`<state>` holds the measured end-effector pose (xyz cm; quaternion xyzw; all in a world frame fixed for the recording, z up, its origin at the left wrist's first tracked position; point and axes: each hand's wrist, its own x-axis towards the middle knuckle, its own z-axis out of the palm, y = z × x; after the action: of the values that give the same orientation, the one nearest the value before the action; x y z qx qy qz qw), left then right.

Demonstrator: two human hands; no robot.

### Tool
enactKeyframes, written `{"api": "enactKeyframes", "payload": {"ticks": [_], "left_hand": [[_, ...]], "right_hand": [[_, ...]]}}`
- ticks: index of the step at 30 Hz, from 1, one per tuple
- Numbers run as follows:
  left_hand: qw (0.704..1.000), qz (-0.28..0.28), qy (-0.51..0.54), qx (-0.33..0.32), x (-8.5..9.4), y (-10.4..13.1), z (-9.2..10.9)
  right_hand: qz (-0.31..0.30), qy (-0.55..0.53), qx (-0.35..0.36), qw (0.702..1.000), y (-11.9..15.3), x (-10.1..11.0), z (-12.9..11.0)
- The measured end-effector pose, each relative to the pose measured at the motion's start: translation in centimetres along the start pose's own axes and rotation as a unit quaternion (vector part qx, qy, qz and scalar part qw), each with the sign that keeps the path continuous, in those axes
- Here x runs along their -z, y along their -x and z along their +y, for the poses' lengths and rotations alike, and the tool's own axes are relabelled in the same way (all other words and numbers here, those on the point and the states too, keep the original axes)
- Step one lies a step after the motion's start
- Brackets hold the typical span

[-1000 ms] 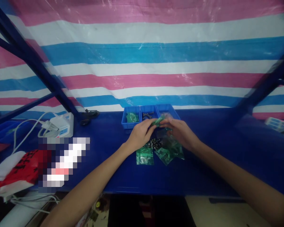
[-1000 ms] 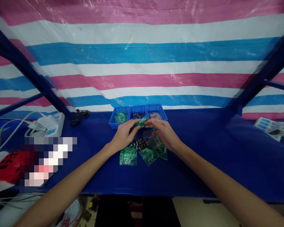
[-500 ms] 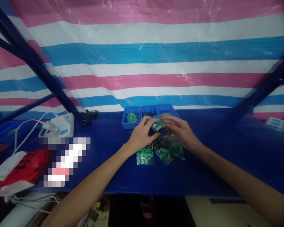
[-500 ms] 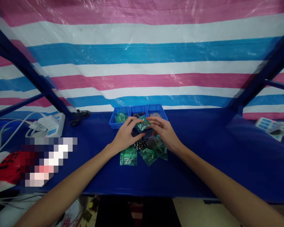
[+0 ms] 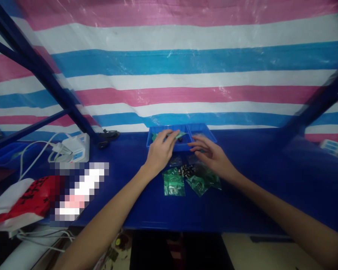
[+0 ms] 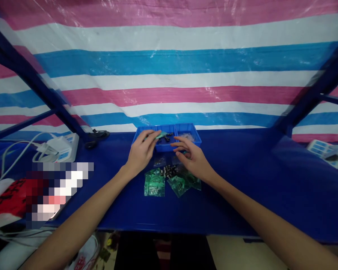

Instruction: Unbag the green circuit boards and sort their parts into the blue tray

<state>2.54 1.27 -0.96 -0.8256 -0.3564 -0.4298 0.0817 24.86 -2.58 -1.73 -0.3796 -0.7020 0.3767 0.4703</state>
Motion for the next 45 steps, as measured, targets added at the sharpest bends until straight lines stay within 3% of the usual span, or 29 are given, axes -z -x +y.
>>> {"api": "enactKeyframes", "payload": {"ticks": [4,7,10,12,16,18,21,25,36,45], "left_hand": [[0.996,0.012,-0.074,0.037,0.8,-0.3,-2.6],[0.983,-0.038,-0.166,0.069,0.7,0.1,-4.2],[0.970,-0.082,-0.215,0.083,0.4,0.5,-4.6],[0.969,-0.078,-0.222,0.075,0.4,0.4,-4.2],[0.986,-0.075,-0.149,0.014,0.2,0.1,-1.9],[0.988,-0.120,-0.088,-0.036,-0.1,0.3,-0.5],[0.969,-0.225,-0.043,-0.090,-0.8,0.9,1.3],[0.951,-0.296,-0.036,-0.076,-1.4,1.6,2.0],[0.958,-0.284,0.029,0.014,-2.2,1.8,1.3],[0.961,-0.276,-0.007,-0.008,-1.9,1.8,1.4]], "right_hand": [[0.023,0.130,0.028,0.991,-0.1,0.4,0.8],[0.006,0.257,0.075,0.963,-0.3,0.7,1.9],[-0.023,0.350,0.107,0.930,-0.4,0.9,2.7],[-0.050,0.377,0.111,0.918,-0.5,1.0,3.0],[-0.098,0.382,0.104,0.913,-0.6,1.1,3.3],[-0.101,0.382,0.100,0.913,-0.7,1.1,3.3],[-0.110,0.381,0.100,0.912,-0.6,1.1,3.3],[-0.108,0.372,0.090,0.918,-0.4,1.1,3.1],[-0.091,0.373,0.063,0.921,-0.2,1.0,2.5],[-0.090,0.359,0.074,0.926,-0.2,0.9,2.5]]}}
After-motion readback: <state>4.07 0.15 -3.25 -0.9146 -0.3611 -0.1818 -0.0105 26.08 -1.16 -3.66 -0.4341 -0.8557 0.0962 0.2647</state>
